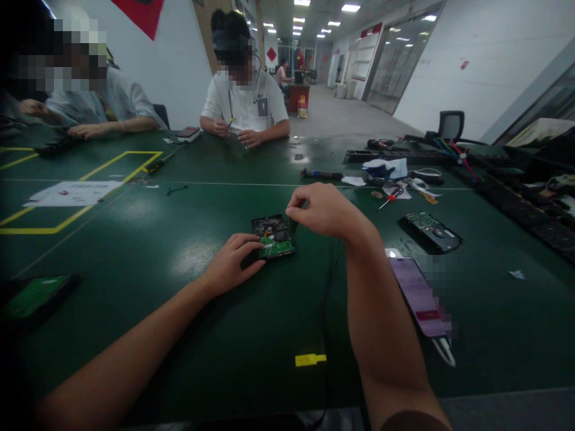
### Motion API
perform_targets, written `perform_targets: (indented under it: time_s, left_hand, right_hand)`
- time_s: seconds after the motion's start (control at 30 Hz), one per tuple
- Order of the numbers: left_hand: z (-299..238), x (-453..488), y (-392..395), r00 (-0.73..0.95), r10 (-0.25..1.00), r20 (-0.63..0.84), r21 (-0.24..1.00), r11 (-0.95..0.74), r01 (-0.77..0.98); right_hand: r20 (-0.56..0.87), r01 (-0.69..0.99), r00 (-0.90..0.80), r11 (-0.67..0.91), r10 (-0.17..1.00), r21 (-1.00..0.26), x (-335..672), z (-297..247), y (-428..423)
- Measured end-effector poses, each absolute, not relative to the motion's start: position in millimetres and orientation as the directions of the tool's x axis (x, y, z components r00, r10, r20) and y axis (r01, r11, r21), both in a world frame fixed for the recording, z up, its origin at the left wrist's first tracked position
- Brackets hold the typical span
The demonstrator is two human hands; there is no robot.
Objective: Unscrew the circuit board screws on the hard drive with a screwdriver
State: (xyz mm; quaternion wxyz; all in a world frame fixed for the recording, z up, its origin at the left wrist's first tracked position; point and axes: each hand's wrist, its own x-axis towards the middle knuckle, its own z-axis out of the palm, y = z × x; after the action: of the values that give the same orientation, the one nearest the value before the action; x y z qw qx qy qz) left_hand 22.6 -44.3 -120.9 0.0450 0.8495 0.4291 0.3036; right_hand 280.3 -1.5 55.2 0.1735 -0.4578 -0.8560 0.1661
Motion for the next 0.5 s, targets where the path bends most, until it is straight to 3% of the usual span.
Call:
perform_targets:
  time_s: [0.2, 0.5]
  left_hand:
    - [-122.0, 21.8, -44.3, 0.444, 0.758, 0.478, 0.340, -0.626, 0.702]
    - [-119.9, 21.9, -44.0, 0.443, 0.764, 0.470, 0.350, -0.622, 0.701]
  right_hand:
    - [0.159, 0.782, -0.485, 0.508, 0.860, -0.361, 279.3, 52.8, -5.5]
    - [0.240, 0.782, -0.439, 0.499, 0.866, -0.373, 281.6, 46.8, -0.6]
